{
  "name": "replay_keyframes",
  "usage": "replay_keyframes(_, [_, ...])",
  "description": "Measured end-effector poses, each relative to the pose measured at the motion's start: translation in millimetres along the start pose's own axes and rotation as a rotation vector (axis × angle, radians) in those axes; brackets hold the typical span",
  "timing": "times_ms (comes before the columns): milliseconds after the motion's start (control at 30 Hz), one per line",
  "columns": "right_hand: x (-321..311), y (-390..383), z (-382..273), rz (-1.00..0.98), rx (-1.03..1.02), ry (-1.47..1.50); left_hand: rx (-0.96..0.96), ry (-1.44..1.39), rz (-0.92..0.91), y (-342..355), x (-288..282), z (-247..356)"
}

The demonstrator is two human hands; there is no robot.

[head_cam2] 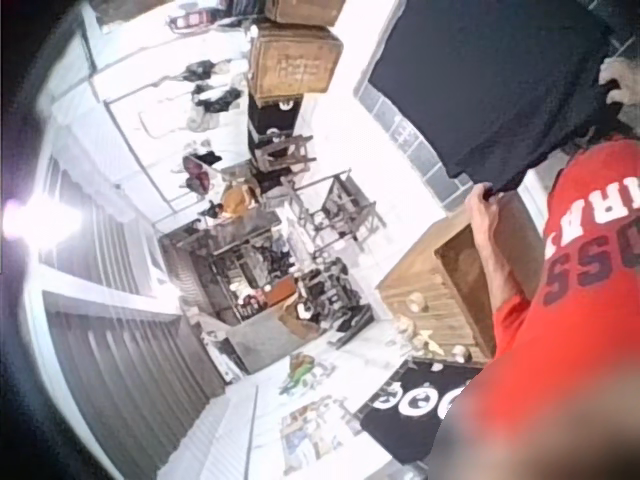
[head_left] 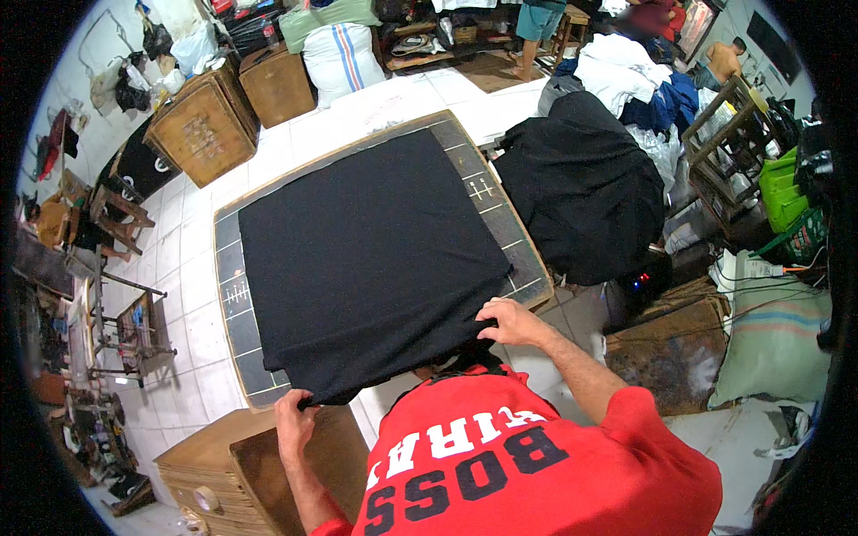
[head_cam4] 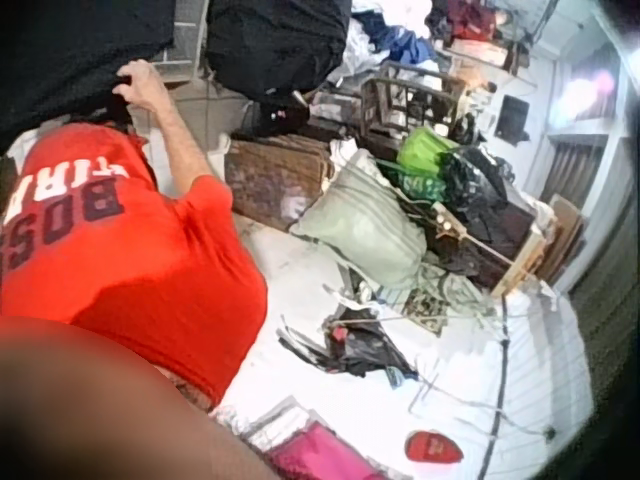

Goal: The person folds black t-shirts on a gridded pressing board in a garment workshop. They smooth each shirt, fold it in half, then fold the sleeves and bottom up, repeating the process for multiple shirts.

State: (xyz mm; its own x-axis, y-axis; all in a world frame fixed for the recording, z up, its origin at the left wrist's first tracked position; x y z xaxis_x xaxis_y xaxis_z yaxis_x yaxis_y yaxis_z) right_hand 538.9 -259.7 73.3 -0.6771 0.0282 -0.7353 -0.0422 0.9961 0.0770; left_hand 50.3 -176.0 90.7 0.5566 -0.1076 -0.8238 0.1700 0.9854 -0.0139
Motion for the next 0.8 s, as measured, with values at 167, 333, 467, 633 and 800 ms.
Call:
replay_keyframes(167, [12.1,-20.2,-4.2,0.042,-0.080,0.099,0.066,0.109,0.060,-26.5,-7.6,6.3])
replay_keyframes(333, [20.2,-50.7,-7.3,0.047,-0.146,0.090,0.073,0.164,0.023,-52.6,-16.5,11.7])
replay_keyframes(467, [30.7,-75.7,-8.5,0.035,-0.160,0.076,0.003,0.190,-0.003,-73.6,-16.4,1.8])
replay_keyframes(633, [43.6,-103.8,-5.1,-0.002,-0.221,-0.094,0.101,0.281,-0.003,-107.0,0.0,-1.7])
replay_keyframes(800, [49.7,-126.5,3.7,-0.055,-0.196,-0.154,0.099,0.307,-0.021,-136.1,23.2,-7.5])
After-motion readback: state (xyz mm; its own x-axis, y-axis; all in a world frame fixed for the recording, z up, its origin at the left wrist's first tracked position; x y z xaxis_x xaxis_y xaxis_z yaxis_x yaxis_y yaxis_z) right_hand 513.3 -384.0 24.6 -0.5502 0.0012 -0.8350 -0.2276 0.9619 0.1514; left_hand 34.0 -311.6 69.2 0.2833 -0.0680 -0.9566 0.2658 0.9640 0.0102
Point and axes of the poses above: each hand's wrist, its own y-axis towards the middle knuckle, its own x-axis out of the palm, z = x × y, the point moved 5 cm from there along y, towards the middle knuckle, and after that the axes turned 10 degrees about z, right-handed, at the moved point
